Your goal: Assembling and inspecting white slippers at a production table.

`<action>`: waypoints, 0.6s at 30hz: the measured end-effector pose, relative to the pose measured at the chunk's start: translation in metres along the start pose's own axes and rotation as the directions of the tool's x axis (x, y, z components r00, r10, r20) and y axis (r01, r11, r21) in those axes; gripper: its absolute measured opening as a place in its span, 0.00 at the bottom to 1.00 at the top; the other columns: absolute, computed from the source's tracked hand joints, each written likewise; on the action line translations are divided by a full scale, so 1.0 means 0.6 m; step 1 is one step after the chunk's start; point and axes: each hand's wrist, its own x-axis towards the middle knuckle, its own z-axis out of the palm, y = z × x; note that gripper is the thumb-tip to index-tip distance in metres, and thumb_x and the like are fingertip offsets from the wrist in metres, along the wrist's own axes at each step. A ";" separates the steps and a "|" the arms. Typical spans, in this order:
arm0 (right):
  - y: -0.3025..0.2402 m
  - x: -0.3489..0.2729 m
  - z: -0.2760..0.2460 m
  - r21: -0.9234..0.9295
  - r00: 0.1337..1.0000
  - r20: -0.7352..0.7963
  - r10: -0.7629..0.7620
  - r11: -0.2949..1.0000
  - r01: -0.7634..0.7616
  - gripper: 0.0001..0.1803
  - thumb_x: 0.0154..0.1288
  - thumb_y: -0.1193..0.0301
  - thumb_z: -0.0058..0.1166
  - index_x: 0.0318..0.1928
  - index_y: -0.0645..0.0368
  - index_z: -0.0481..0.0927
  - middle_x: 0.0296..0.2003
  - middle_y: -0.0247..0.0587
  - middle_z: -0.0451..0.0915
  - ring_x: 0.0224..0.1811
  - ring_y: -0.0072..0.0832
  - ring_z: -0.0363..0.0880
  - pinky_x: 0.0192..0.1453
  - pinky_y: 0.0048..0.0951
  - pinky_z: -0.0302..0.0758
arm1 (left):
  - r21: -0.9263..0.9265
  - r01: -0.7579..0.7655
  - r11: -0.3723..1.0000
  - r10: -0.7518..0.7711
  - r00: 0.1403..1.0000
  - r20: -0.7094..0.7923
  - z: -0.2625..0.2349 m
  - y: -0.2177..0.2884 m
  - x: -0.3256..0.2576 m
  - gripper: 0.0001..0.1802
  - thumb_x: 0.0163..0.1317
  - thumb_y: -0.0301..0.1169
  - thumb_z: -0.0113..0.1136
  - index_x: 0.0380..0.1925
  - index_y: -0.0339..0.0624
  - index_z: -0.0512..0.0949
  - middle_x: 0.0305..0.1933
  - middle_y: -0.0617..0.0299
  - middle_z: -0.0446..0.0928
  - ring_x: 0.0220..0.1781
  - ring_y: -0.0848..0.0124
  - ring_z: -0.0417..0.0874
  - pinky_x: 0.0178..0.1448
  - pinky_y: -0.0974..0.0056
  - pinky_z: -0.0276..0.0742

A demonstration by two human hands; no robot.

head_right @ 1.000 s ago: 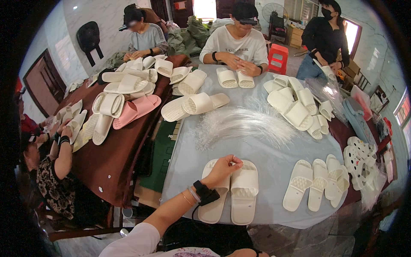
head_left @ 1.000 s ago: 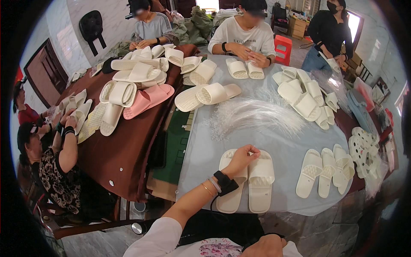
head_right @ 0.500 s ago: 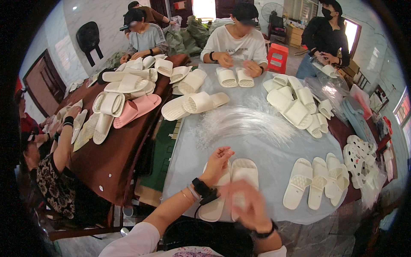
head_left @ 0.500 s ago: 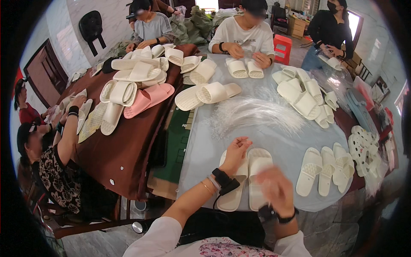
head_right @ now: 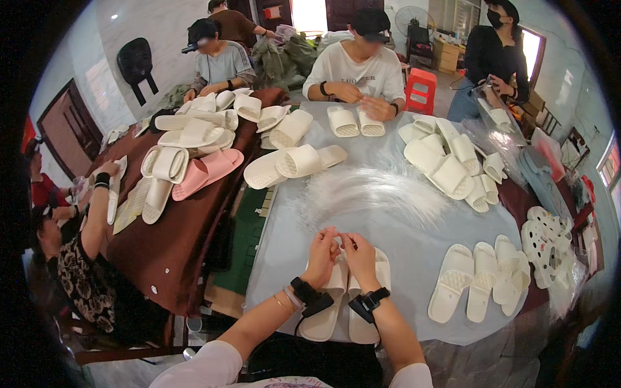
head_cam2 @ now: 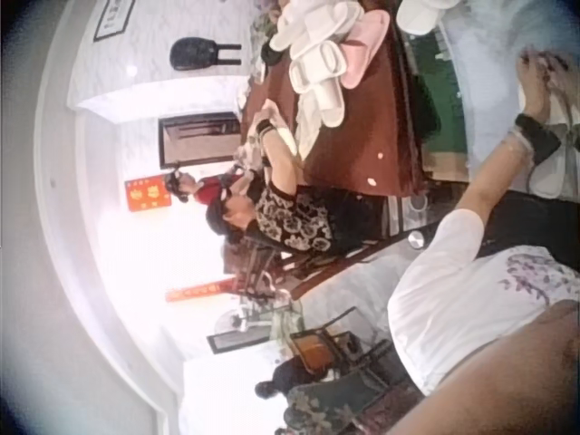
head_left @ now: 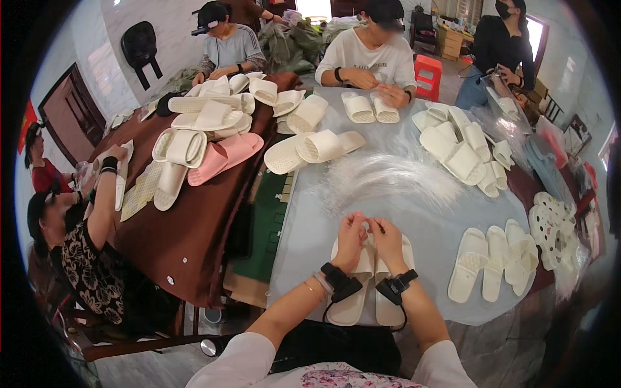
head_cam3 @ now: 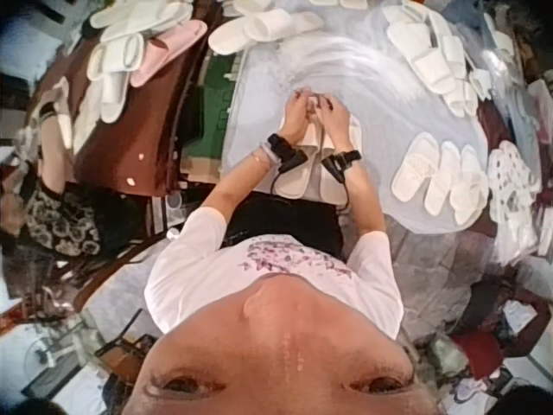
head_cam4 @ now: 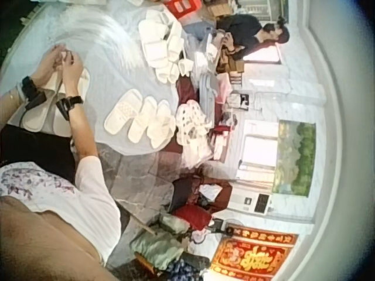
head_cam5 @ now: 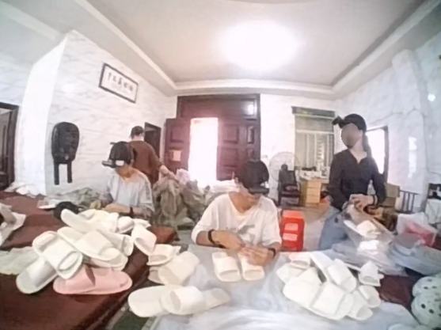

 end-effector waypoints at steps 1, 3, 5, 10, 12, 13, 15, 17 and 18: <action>0.006 0.000 -0.004 0.020 0.998 0.027 0.048 0.999 -0.049 0.12 0.63 0.68 0.45 0.42 0.63 0.74 0.36 0.47 0.77 0.34 0.31 0.76 0.36 0.28 0.71 | 0.002 0.008 1.000 -0.008 1.000 0.003 0.003 0.000 -0.001 0.13 0.61 0.38 0.53 0.39 0.44 0.67 0.26 0.70 0.66 0.20 0.82 0.60 0.25 0.77 0.57; 0.007 -0.004 0.005 0.006 0.998 -0.056 -0.024 1.000 0.024 0.13 0.64 0.67 0.44 0.42 0.63 0.74 0.35 0.46 0.77 0.34 0.31 0.75 0.37 0.28 0.70 | -0.180 -0.043 0.983 0.027 0.996 -0.090 0.006 0.007 -0.003 0.16 0.62 0.41 0.51 0.43 0.43 0.66 0.30 0.68 0.66 0.22 0.82 0.61 0.28 0.77 0.58; 0.008 -0.007 0.013 -0.015 0.986 -0.136 -0.097 0.995 0.096 0.13 0.64 0.66 0.44 0.41 0.63 0.74 0.34 0.45 0.76 0.34 0.30 0.74 0.38 0.27 0.70 | -0.216 -0.081 0.973 0.059 0.993 -0.106 0.017 0.014 -0.013 0.17 0.63 0.41 0.50 0.45 0.43 0.66 0.32 0.67 0.66 0.23 0.82 0.61 0.29 0.77 0.59; 0.013 -0.007 0.012 0.317 0.973 -0.229 -0.005 0.945 0.079 0.14 0.67 0.65 0.39 0.37 0.64 0.73 0.28 0.36 0.72 0.31 0.27 0.70 0.42 0.26 0.68 | -0.050 -0.099 0.994 0.101 0.994 0.041 -0.008 0.000 -0.001 0.17 0.65 0.38 0.47 0.49 0.40 0.67 0.31 0.68 0.67 0.25 0.82 0.62 0.31 0.77 0.61; 0.021 -0.006 0.003 0.212 0.986 -0.161 -0.050 0.974 0.084 0.14 0.67 0.65 0.39 0.38 0.64 0.74 0.28 0.35 0.73 0.30 0.25 0.70 0.40 0.25 0.68 | 0.036 -0.071 0.997 0.067 0.994 0.088 -0.010 -0.004 0.000 0.15 0.65 0.35 0.48 0.47 0.38 0.70 0.29 0.70 0.68 0.25 0.83 0.62 0.30 0.79 0.60; 0.023 -0.006 0.000 0.105 0.992 -0.086 -0.089 0.990 0.098 0.14 0.67 0.66 0.40 0.39 0.64 0.75 0.27 0.35 0.73 0.30 0.23 0.70 0.39 0.24 0.69 | 0.037 -0.070 0.997 0.066 0.994 0.090 -0.012 -0.009 0.003 0.15 0.65 0.35 0.48 0.47 0.38 0.70 0.29 0.70 0.68 0.25 0.83 0.62 0.30 0.79 0.60; -0.007 -0.014 0.000 0.175 0.997 -0.067 -0.043 0.983 0.054 0.14 0.67 0.67 0.41 0.40 0.64 0.76 0.26 0.34 0.74 0.28 0.21 0.70 0.36 0.23 0.68 | 0.080 -0.106 0.991 0.096 0.988 0.120 -0.017 -0.014 0.008 0.16 0.64 0.32 0.49 0.49 0.37 0.70 0.30 0.70 0.71 0.26 0.83 0.65 0.32 0.79 0.62; -0.017 -0.017 0.000 0.240 0.999 -0.050 0.002 0.971 0.010 0.13 0.66 0.67 0.43 0.41 0.63 0.76 0.26 0.34 0.74 0.27 0.19 0.70 0.34 0.21 0.68 | 0.089 -0.114 0.989 0.103 0.987 0.120 -0.011 -0.014 0.005 0.16 0.64 0.31 0.50 0.50 0.37 0.69 0.33 0.68 0.71 0.27 0.82 0.66 0.35 0.78 0.64; -0.014 -0.017 0.000 0.289 0.997 -0.079 0.000 0.957 0.023 0.13 0.66 0.69 0.43 0.43 0.64 0.76 0.25 0.32 0.73 0.25 0.17 0.68 0.31 0.19 0.66 | 0.097 -0.121 0.988 0.109 0.987 0.122 -0.005 -0.012 0.002 0.17 0.63 0.30 0.50 0.51 0.36 0.68 0.35 0.67 0.72 0.28 0.82 0.67 0.37 0.77 0.66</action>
